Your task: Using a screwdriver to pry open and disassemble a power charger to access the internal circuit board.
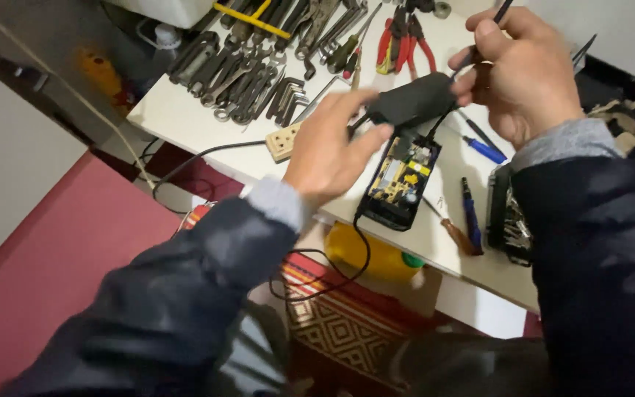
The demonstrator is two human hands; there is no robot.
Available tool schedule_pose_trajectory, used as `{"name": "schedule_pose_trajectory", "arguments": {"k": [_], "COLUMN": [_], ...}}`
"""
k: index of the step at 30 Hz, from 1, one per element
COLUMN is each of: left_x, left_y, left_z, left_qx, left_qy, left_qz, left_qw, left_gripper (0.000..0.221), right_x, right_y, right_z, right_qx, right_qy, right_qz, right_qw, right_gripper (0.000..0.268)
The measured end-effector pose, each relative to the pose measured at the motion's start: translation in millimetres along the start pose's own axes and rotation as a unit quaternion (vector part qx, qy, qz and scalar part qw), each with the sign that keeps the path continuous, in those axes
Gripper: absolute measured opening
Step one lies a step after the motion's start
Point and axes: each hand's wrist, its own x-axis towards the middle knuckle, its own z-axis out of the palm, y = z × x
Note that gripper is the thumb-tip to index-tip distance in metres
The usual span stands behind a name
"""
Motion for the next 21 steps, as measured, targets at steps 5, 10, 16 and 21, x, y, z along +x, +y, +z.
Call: {"name": "schedule_pose_trajectory", "arguments": {"k": [5,10,16,21], "left_x": [-62,-141,-147,-110], "left_y": [-18,-52,-62,-47], "left_z": [-4,17,37,27], "left_qx": [0.051,0.107,0.109,0.15], "left_qy": [-0.078,-0.351,-0.383,-0.058], "left_qz": [-0.034,-0.144,-0.334,-0.226], "left_qw": [0.995,0.919,0.854,0.961], "left_gripper": [0.02,0.069,0.047,0.02], "right_x": [38,67,88,104], "right_y": [23,47,76,100], "right_z": [-31,-57,-79,-93], "right_qx": [-0.138,-0.142,-0.082,-0.063], "right_qy": [0.03,0.099,0.165,0.195], "right_qz": [-0.03,-0.049,-0.022,-0.011], "right_qw": [0.99,0.984,0.983,0.979], "right_gripper": [0.025,0.016,0.041,0.06]}}
